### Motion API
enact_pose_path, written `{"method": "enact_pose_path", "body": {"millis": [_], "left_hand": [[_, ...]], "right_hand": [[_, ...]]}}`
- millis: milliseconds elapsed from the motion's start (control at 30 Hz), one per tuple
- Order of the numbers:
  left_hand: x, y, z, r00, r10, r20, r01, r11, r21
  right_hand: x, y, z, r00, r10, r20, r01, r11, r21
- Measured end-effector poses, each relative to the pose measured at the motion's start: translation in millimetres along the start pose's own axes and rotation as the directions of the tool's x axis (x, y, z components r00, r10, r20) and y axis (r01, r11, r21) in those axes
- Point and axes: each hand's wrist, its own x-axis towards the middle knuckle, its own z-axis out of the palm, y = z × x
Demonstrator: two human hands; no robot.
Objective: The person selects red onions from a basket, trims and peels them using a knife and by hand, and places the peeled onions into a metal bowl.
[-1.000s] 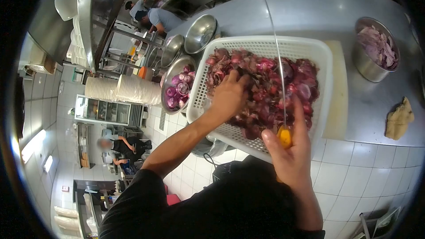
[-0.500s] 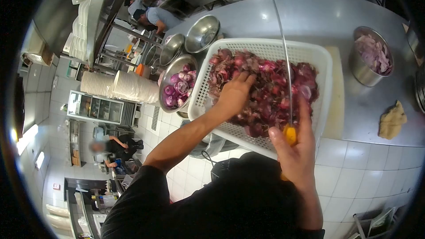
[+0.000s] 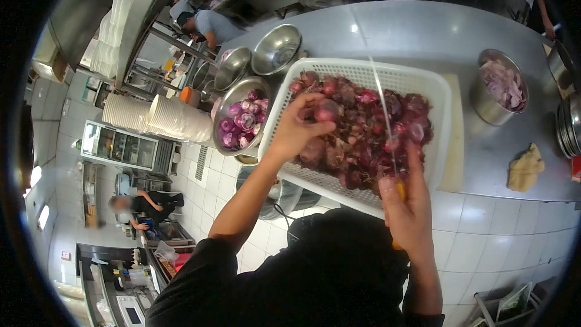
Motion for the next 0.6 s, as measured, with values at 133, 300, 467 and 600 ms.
{"method": "enact_pose_path", "body": {"millis": [133, 300, 467, 600], "left_hand": [[-27, 20, -3, 0.992, -0.122, -0.037, 0.097, 0.912, -0.399], [-42, 29, 1, 0.994, -0.102, 0.041, 0.104, 0.765, -0.635], [-51, 28, 7, 0.999, -0.042, 0.035, 0.054, 0.748, -0.661], [-55, 21, 11, 0.996, -0.054, 0.069, 0.086, 0.757, -0.648]], "right_hand": [[4, 4, 4, 0.997, -0.077, -0.002, 0.075, 0.967, -0.245], [5, -10, 20, 0.977, -0.182, 0.116, 0.215, 0.828, -0.517], [7, -11, 34, 0.947, -0.25, 0.2, 0.319, 0.787, -0.528], [8, -13, 39, 0.937, -0.267, 0.224, 0.347, 0.777, -0.526]]}}
